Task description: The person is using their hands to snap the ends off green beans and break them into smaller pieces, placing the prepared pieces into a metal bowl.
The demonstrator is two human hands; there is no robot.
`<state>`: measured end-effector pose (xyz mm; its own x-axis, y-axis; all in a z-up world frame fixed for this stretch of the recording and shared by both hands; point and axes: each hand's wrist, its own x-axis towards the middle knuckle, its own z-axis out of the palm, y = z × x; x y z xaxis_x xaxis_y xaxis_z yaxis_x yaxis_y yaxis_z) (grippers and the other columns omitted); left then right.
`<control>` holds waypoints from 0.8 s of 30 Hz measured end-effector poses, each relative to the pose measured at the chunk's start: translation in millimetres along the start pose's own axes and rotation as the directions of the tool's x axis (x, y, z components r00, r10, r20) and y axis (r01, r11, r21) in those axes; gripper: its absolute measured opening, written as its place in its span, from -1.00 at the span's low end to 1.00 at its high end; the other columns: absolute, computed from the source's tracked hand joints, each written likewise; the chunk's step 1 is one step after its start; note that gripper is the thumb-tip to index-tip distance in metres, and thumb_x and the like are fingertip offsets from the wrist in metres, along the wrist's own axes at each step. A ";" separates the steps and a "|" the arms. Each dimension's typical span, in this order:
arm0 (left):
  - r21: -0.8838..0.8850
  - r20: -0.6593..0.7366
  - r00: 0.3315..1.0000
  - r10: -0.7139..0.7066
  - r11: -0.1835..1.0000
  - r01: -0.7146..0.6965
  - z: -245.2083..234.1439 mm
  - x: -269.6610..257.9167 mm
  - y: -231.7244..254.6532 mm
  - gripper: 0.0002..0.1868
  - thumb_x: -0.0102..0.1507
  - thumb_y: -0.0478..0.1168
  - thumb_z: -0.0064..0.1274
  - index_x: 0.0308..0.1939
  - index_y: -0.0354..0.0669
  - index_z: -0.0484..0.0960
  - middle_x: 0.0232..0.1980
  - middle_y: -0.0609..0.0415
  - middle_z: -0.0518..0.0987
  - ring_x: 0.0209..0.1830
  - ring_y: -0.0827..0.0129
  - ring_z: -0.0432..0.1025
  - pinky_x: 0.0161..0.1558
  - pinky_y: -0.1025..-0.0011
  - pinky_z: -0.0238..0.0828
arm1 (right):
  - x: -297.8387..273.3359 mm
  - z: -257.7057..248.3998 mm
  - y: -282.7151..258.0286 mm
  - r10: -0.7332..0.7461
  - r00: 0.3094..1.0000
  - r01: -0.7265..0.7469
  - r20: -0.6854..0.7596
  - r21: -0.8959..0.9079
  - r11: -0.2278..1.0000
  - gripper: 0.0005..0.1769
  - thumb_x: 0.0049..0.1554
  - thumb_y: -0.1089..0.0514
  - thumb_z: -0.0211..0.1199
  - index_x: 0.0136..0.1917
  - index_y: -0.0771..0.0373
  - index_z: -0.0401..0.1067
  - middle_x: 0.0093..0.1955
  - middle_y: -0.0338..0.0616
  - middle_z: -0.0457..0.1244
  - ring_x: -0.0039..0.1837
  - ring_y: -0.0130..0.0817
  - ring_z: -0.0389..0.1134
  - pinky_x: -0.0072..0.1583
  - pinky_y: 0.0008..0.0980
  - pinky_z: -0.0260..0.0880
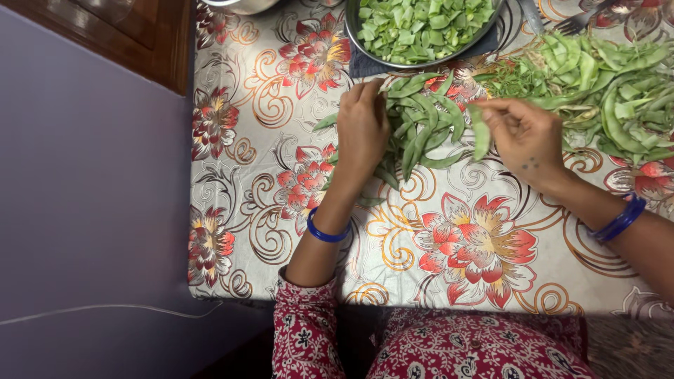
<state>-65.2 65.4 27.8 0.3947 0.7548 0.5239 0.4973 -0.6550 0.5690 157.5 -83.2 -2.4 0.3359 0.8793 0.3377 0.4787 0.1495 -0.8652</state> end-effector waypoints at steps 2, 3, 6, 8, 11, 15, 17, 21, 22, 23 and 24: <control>0.021 -0.019 0.999 0.040 0.999 -0.040 3.5 0.1 -4.9 -0.73 0.27 -0.42 0.09 0.07 -0.30 0.59 -0.04 -0.18 0.60 0.01 -0.07 0.45 0.08 0.09 0.38 | -0.5 1.8 -12.6 -0.132 0.990 0.134 0.054 -0.026 0.991 -0.73 0.37 0.26 0.24 0.31 0.37 0.50 0.00 -0.14 0.40 -0.07 -0.58 0.37 -0.07 -0.58 0.37; 0.007 0.019 0.993 0.119 0.993 -0.119 8.8 -0.8 -4.6 -0.66 0.19 -0.43 0.09 0.06 -0.32 0.59 -0.04 -0.18 0.59 0.02 -0.07 0.45 0.11 0.10 0.38 | -0.2 2.8 -17.9 -0.202 0.975 0.206 0.097 -0.028 0.978 -0.69 0.35 0.26 0.25 0.33 0.38 0.47 0.09 -0.07 0.39 0.01 -0.50 0.41 0.02 -0.53 0.44; 0.016 0.094 0.971 0.220 0.975 -0.223 29.5 3.3 -4.0 -0.58 0.07 -0.45 0.09 0.03 -0.32 0.59 -0.06 -0.16 0.60 0.02 -0.05 0.45 0.13 0.12 0.39 | -1.6 2.9 -26.9 -0.243 0.960 0.260 0.137 -0.124 0.958 -0.71 0.30 0.26 0.27 0.27 0.39 0.49 0.08 -0.01 0.40 0.00 -0.38 0.45 0.03 -0.43 0.48; 0.040 0.131 0.962 0.240 0.968 -0.247 45.9 9.7 -6.0 -0.56 0.04 -0.47 0.09 0.02 -0.31 0.61 -0.07 -0.14 0.62 0.00 -0.03 0.46 0.12 0.14 0.40 | -1.7 2.9 -26.9 -0.215 0.967 0.240 0.134 -0.221 0.945 -0.76 0.26 0.27 0.30 0.19 0.39 0.53 0.00 -0.01 0.41 -0.10 -0.34 0.44 -0.05 -0.39 0.44; 0.167 0.136 0.945 0.298 0.933 -0.318 74.0 21.4 -12.5 -0.58 0.02 -0.42 0.08 -0.02 -0.30 0.63 -0.05 -0.10 0.65 -0.02 0.07 0.49 0.06 0.20 0.43 | -1.6 5.9 -23.8 -0.174 0.981 0.178 0.089 -0.046 0.983 -0.84 0.37 0.31 0.18 0.19 0.41 0.48 0.06 -0.03 0.37 0.04 -0.36 0.50 0.05 -0.46 0.53; 0.401 0.291 0.918 0.268 0.837 -0.371 110.0 33.5 -15.8 -0.83 0.17 -0.31 0.06 -0.19 -0.27 0.64 -0.19 -0.05 0.65 -0.07 0.17 0.51 -0.07 0.25 0.46 | -1.8 4.7 -22.1 -0.204 0.977 0.209 0.058 -0.079 0.975 -0.84 0.37 0.33 0.17 0.17 0.43 0.49 0.05 -0.01 0.37 0.04 -0.34 0.49 0.07 -0.45 0.52; 0.453 0.298 0.908 0.295 0.793 -0.407 116.0 33.8 -16.1 -0.81 0.16 -0.28 0.05 -0.19 -0.26 0.64 -0.24 -0.03 0.65 -0.10 0.19 0.51 -0.12 0.26 0.46 | -2.4 3.9 -20.5 -0.199 0.978 0.203 0.058 -0.052 0.978 -0.84 0.37 0.34 0.16 0.18 0.44 0.48 0.05 0.00 0.37 0.05 -0.35 0.49 0.07 -0.45 0.53; 0.436 0.330 0.861 0.387 0.746 -0.503 101.3 37.7 -4.5 -0.87 0.17 -0.25 0.04 -0.26 -0.20 0.63 -0.14 0.02 0.61 -0.02 0.24 0.47 -0.06 0.31 0.44 | -0.3 3.8 -17.1 -0.178 0.984 0.179 0.026 -0.034 0.983 -0.84 0.36 0.36 0.14 0.18 0.46 0.48 0.05 -0.01 0.37 0.04 -0.37 0.48 0.08 -0.46 0.54; 0.426 0.336 0.831 0.443 0.716 -0.553 91.7 36.9 1.1 -0.87 0.16 -0.25 0.04 -0.27 -0.20 0.61 -0.08 0.04 0.59 0.02 0.25 0.45 -0.04 0.32 0.42 | -0.3 4.2 -16.1 -0.165 0.986 0.165 0.018 -0.004 0.986 -0.83 0.36 0.37 0.14 0.18 0.47 0.48 0.05 0.00 0.37 0.05 -0.37 0.47 0.09 -0.45 0.54; 0.428 0.334 0.831 0.445 0.714 -0.555 80.7 36.8 7.6 -0.87 0.16 -0.25 0.04 -0.27 -0.20 0.61 -0.08 0.04 0.59 0.02 0.25 0.45 -0.04 0.32 0.42 | 0.2 4.4 -14.7 -0.169 0.986 0.169 0.016 -0.004 0.986 -0.83 0.36 0.37 0.14 0.18 0.47 0.48 0.05 0.00 0.37 0.05 -0.37 0.47 0.09 -0.45 0.54; 0.429 0.288 0.830 0.477 0.711 -0.557 67.8 37.1 14.7 -0.83 0.20 -0.25 0.05 -0.16 -0.23 0.61 -0.07 0.03 0.55 0.02 0.24 0.43 -0.02 0.31 0.41 | 0.6 5.5 -13.0 -0.122 0.992 0.121 0.015 0.085 0.989 -0.82 0.38 0.36 0.11 0.20 0.48 0.45 0.06 -0.01 0.37 0.05 -0.39 0.46 0.10 -0.45 0.54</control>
<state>9.2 86.2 12.6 0.7874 0.3248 0.5239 0.4654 -0.8706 -0.1596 147.0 -82.1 7.1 0.2628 0.8609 0.4357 0.4454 0.2923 -0.8463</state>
